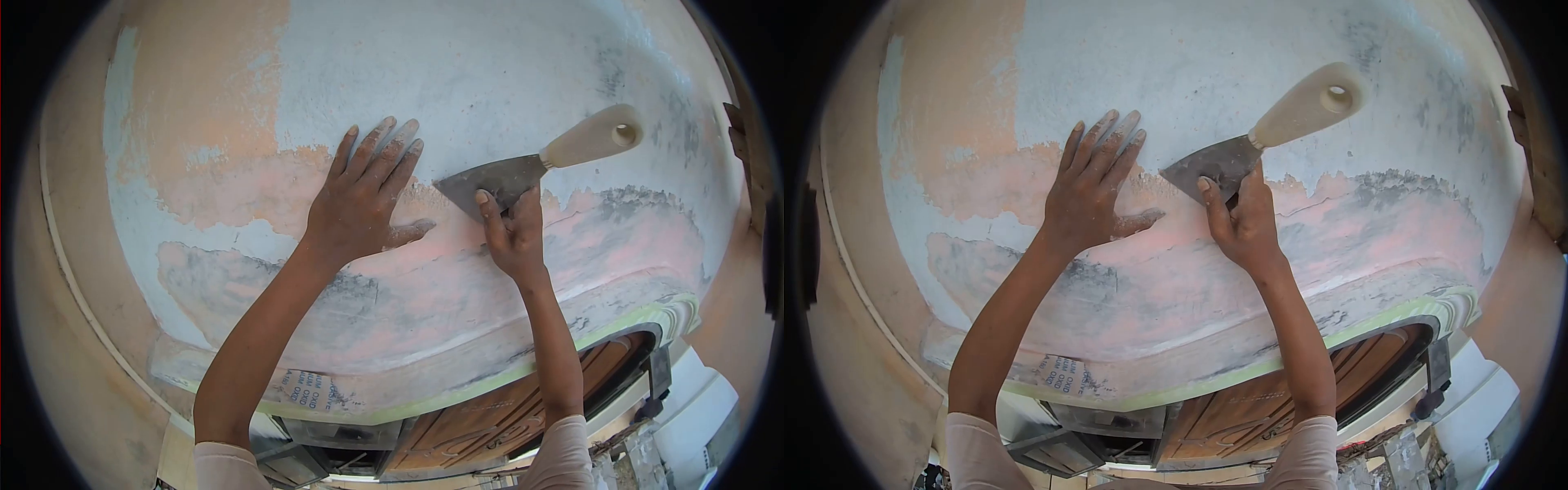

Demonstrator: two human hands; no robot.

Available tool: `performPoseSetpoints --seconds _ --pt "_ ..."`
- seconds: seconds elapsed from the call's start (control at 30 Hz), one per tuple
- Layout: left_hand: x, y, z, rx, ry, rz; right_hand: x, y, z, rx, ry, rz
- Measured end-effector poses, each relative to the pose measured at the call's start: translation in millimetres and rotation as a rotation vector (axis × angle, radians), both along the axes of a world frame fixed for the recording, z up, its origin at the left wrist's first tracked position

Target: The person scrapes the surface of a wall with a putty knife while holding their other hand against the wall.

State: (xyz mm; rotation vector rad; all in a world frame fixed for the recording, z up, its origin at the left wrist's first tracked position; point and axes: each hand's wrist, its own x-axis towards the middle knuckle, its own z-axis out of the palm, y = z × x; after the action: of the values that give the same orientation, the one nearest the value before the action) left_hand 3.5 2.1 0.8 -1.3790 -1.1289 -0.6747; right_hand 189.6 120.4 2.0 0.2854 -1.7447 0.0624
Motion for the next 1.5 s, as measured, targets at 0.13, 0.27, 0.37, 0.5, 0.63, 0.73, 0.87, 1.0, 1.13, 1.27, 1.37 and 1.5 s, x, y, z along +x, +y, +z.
performPoseSetpoints --seconds 0.13,0.27,0.37,0.5,0.63,0.73,0.87,1.0,1.13,1.27,1.37,1.5 --pt "1.1 -0.7 1.3 -0.003 0.013 0.025 -4.7 10.2 -3.8 0.022 0.091 0.007" --pt "3.5 -1.8 1.6 -0.002 0.018 0.024 5.4 5.8 -9.0 0.043 -0.117 -0.099" --pt "5.7 -2.1 2.6 -0.009 0.008 0.027 -2.8 7.3 -5.2 0.027 0.077 -0.060" --pt "5.4 -1.0 2.3 0.012 0.026 0.024 0.9 4.9 -10.0 0.126 0.036 -0.071" --pt "5.1 -1.4 2.8 -0.003 0.031 0.022 -0.4 2.3 0.1 -0.013 0.042 0.001" --pt "6.5 -2.0 2.2 -0.007 0.024 0.024 -1.3 1.7 -3.8 -0.010 -0.012 -0.008" --pt "5.4 -1.3 2.1 -0.006 0.024 0.019 -5.4 2.8 -4.3 -0.026 0.052 -0.009" --pt "3.7 -1.5 1.5 -0.006 0.056 0.020 -2.7 3.1 -0.7 0.048 0.040 -0.044" --pt "3.8 -1.0 0.8 -0.001 0.056 0.018 -0.9 3.7 -6.3 -0.073 -0.023 -0.006" --pt "4.2 -1.6 2.0 -0.009 0.054 0.014 -3.8 1.0 0.3 0.038 0.070 -0.007" --pt "3.6 -1.1 1.8 -0.005 0.049 0.004 -1.8 0.4 -8.2 0.039 -0.032 -0.065" --pt "4.2 -1.4 1.9 -0.006 0.037 0.024 0.1 -4.6 -2.1 -0.091 -0.017 -0.028"
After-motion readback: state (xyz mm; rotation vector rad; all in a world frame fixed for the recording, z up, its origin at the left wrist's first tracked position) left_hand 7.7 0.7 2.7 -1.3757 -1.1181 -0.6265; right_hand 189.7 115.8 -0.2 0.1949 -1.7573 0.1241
